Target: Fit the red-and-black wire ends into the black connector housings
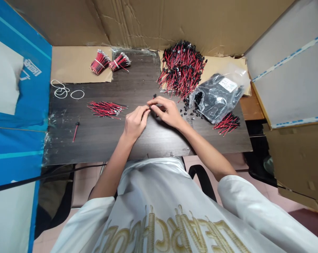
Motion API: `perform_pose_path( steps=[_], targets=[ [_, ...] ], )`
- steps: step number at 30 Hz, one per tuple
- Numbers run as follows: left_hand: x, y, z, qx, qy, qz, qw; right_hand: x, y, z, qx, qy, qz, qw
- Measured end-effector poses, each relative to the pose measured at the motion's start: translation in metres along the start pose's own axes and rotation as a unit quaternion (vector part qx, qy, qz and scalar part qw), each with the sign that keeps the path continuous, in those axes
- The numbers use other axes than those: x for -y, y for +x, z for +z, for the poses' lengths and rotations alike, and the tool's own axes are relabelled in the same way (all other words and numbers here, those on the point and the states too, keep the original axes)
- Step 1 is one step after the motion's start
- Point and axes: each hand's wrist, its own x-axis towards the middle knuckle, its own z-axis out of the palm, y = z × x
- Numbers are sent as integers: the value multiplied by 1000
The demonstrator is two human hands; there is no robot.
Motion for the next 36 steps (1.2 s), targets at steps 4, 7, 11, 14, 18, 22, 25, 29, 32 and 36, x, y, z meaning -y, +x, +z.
perform_pose_path(
  steps=[4, 7, 11, 14, 18, 22, 25, 29, 32, 36],
  targets=[
    [-1, 2, -1, -25, 12, -10, 1000, -11, 13, -42, -111, -115, 19, 987],
    [1, 4, 0, -45, 26, -8, 999, -27, 26, -88, -174, -275, 74, 943],
    [9, 4, 1, -86, 66, -42, 993, -38, 37, -128, -171, -388, 130, 896],
    [19, 6, -1, -139, 85, -101, 981, -36, 39, -132, -146, -423, 175, 877],
    [28, 7, -7, -147, 104, -153, 972, -27, 36, -126, -124, -440, 185, 870],
    [31, 7, -6, -114, 124, -147, 975, -8, 22, -120, -71, -393, 114, 910],
    [32, 7, -4, -97, 131, -154, 975, 11, 3, -109, 32, -379, 122, 917],
    [35, 8, -4, -103, 121, -172, 972, 22, -21, -86, 97, -443, 172, 874],
    [40, 9, -7, -156, 90, -193, 965, 18, -29, -73, 109, -469, 197, 854],
    [48, 10, -18, -212, 53, -236, 947, 16, -28, -72, 123, -477, 181, 851]
  ],
)
